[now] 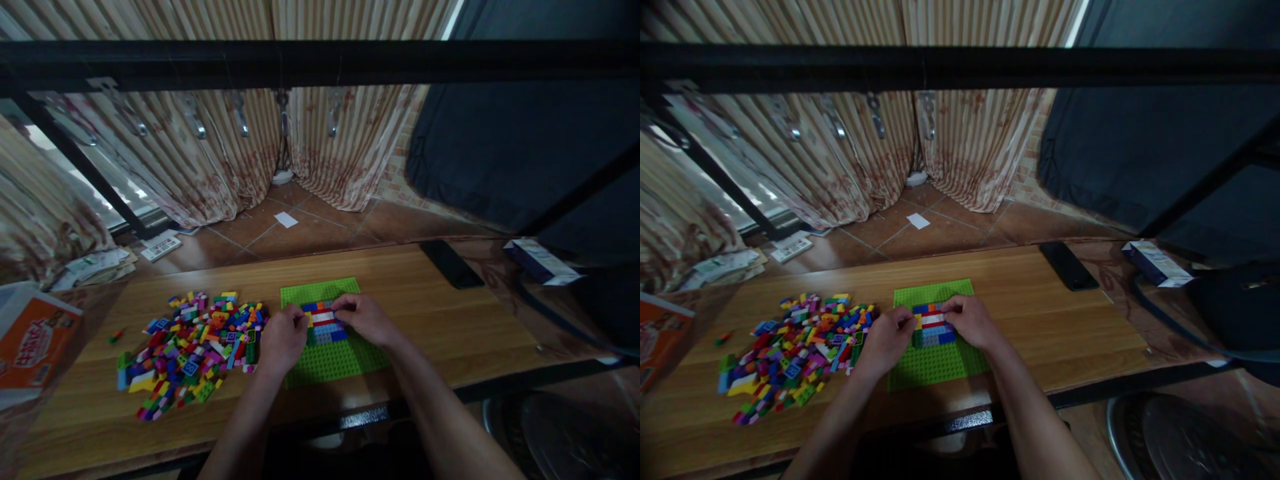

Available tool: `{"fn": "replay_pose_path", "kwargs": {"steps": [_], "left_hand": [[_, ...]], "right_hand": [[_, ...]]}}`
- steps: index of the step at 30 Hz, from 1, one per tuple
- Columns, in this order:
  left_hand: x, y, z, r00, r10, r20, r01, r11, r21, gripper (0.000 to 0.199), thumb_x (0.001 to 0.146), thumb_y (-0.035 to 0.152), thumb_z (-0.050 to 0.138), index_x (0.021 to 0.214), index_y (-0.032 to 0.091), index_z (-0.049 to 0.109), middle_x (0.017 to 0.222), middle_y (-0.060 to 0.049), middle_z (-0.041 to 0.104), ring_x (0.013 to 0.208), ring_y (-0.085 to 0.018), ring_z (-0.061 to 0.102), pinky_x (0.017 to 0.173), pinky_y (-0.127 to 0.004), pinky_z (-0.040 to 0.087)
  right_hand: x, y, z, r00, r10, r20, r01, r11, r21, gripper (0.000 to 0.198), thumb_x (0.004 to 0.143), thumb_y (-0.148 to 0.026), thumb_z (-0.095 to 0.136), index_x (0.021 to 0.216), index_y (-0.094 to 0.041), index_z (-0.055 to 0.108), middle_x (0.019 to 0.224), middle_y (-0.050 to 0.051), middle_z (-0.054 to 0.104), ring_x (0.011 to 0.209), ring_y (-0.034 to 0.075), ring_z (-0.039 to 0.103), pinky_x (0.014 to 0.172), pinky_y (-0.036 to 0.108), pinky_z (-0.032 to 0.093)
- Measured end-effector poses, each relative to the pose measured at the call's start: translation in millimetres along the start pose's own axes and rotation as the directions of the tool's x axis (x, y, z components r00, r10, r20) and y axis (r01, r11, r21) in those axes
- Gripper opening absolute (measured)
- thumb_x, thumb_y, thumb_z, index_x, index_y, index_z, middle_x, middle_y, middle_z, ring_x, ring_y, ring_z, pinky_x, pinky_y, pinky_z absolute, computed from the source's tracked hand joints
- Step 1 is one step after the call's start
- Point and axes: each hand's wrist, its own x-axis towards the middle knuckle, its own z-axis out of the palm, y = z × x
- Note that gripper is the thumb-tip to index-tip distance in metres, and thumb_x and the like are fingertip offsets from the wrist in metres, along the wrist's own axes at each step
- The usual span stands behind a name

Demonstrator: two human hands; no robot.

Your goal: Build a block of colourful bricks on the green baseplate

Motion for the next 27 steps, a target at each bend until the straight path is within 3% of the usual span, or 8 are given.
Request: {"fn": "replay_pose_path", "kwargs": {"steps": [10, 21, 27], "left_hand": [[1.0, -4.5, -1.8, 0.999, 0.024, -0.028, -0.026, 0.998, -0.058, 0.021, 0.087, 0.019, 0.045, 0.088, 0.019, 0.066, 0.084, -0.005, 0.070, 0.079, -0.016, 0.065, 0.070, -0.024, 0.044], [1.8, -2.1, 2.7, 0.996, 0.024, -0.091, -0.033, 0.995, -0.094, 0.028, 0.087, 0.018, 0.048, 0.109, 0.018, 0.065, 0.100, -0.008, 0.072, 0.094, -0.018, 0.067, 0.084, -0.026, 0.047], [3.0, -1.6, 3.8, 0.994, 0.011, -0.105, -0.027, 0.988, -0.150, 0.031, 0.087, 0.017, 0.047, 0.113, 0.016, 0.064, 0.102, -0.009, 0.072, 0.094, -0.018, 0.067, 0.085, -0.027, 0.048]], "right_hand": [[0.2, -2.0, 3.6, 0.976, -0.040, -0.214, -0.005, 0.978, -0.209, 0.021, 0.080, -0.013, 0.052, 0.089, -0.017, 0.071, 0.090, 0.006, 0.073, 0.084, 0.018, 0.066, 0.080, 0.032, 0.048], [-0.6, -2.8, 7.1, 0.974, -0.052, -0.221, -0.001, 0.972, -0.234, 0.025, 0.082, -0.011, 0.051, 0.097, -0.016, 0.070, 0.099, 0.008, 0.073, 0.091, 0.019, 0.067, 0.085, 0.032, 0.049], [-0.9, -2.6, 7.0, 0.973, -0.042, -0.226, -0.008, 0.976, -0.217, 0.026, 0.083, -0.013, 0.050, 0.099, -0.017, 0.070, 0.098, 0.007, 0.073, 0.087, 0.018, 0.067, 0.083, 0.033, 0.050]]}}
